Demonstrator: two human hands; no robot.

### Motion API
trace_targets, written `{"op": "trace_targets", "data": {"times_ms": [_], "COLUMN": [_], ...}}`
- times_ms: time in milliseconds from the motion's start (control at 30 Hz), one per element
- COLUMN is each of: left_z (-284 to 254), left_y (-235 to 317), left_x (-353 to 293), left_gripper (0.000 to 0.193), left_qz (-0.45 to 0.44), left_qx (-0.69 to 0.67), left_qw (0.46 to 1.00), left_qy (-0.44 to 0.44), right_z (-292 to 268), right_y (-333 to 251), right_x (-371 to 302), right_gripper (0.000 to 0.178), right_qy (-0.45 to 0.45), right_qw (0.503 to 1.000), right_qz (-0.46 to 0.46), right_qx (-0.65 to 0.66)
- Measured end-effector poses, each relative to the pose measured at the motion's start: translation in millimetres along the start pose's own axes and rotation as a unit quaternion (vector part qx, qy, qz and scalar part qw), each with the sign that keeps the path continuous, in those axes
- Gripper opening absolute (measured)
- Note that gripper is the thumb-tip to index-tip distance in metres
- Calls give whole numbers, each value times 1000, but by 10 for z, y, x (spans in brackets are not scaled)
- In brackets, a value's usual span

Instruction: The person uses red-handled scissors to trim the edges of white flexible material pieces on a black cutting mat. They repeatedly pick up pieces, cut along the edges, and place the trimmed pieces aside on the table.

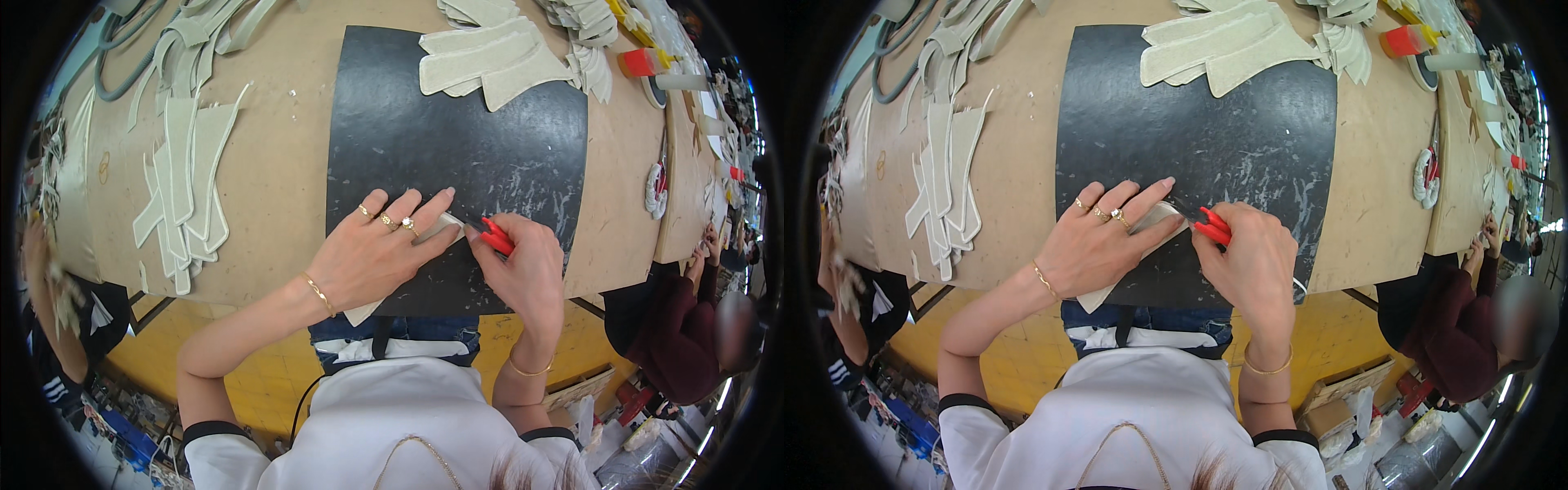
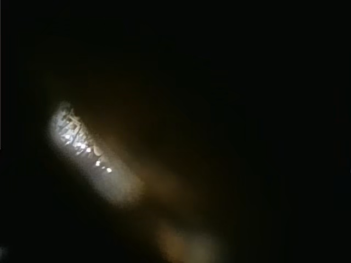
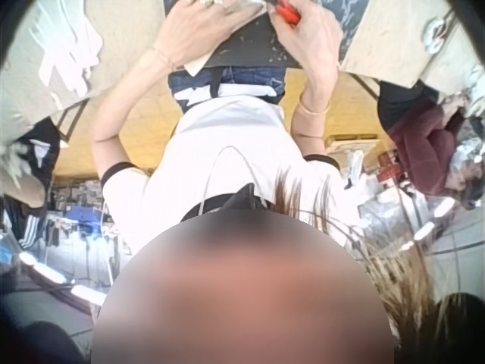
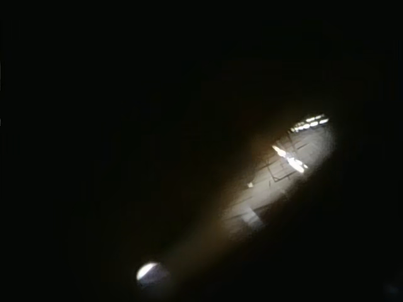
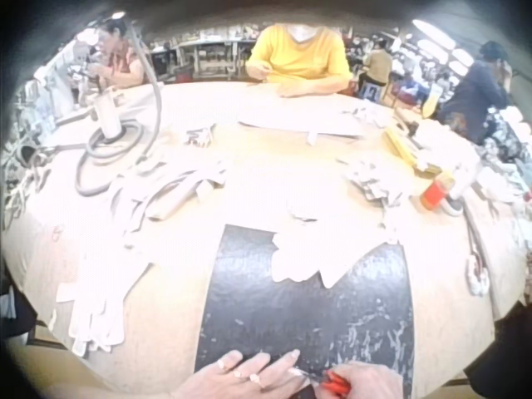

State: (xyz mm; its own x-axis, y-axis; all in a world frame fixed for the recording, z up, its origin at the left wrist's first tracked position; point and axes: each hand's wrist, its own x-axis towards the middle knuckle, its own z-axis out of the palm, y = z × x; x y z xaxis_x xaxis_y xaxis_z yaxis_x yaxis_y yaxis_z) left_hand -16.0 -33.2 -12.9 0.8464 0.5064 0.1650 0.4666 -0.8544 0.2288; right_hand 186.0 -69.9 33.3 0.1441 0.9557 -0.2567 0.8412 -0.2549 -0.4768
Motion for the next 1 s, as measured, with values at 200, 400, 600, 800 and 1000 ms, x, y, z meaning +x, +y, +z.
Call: {"op": "trace_targets", "data": {"times_ms": [200, 400, 600, 800, 1000], "left_z": [-55, 0, 95, 73, 49], "left_y": [45, 169, 249, 283, 337], "left_x": [-5, -50, -106, -101, -69], "left_gripper": [53, 49, 49, 43, 38], "left_qz": [-49, -104, -32, -35, -37], "left_qx": [-15, 15, 46, 14, 47], "left_qw": [998, 994, 997, 999, 998], "left_qy": [-32, 8, 53, 2, -12], "right_z": [-19, -48, -50, -59, -41], "right_y": [22, 84, 62, 8, 135], "right_x": [5, -8, 75, 93, 91], "right_gripper": [39, 39, 32, 34, 37], "right_qy": [-32, -65, -40, -34, -38], "right_qw": [999, 992, 997, 990, 987], "right_qz": [34, 54, -17, -31, -5], "right_qx": [14, 98, 69, 137, 158]}}
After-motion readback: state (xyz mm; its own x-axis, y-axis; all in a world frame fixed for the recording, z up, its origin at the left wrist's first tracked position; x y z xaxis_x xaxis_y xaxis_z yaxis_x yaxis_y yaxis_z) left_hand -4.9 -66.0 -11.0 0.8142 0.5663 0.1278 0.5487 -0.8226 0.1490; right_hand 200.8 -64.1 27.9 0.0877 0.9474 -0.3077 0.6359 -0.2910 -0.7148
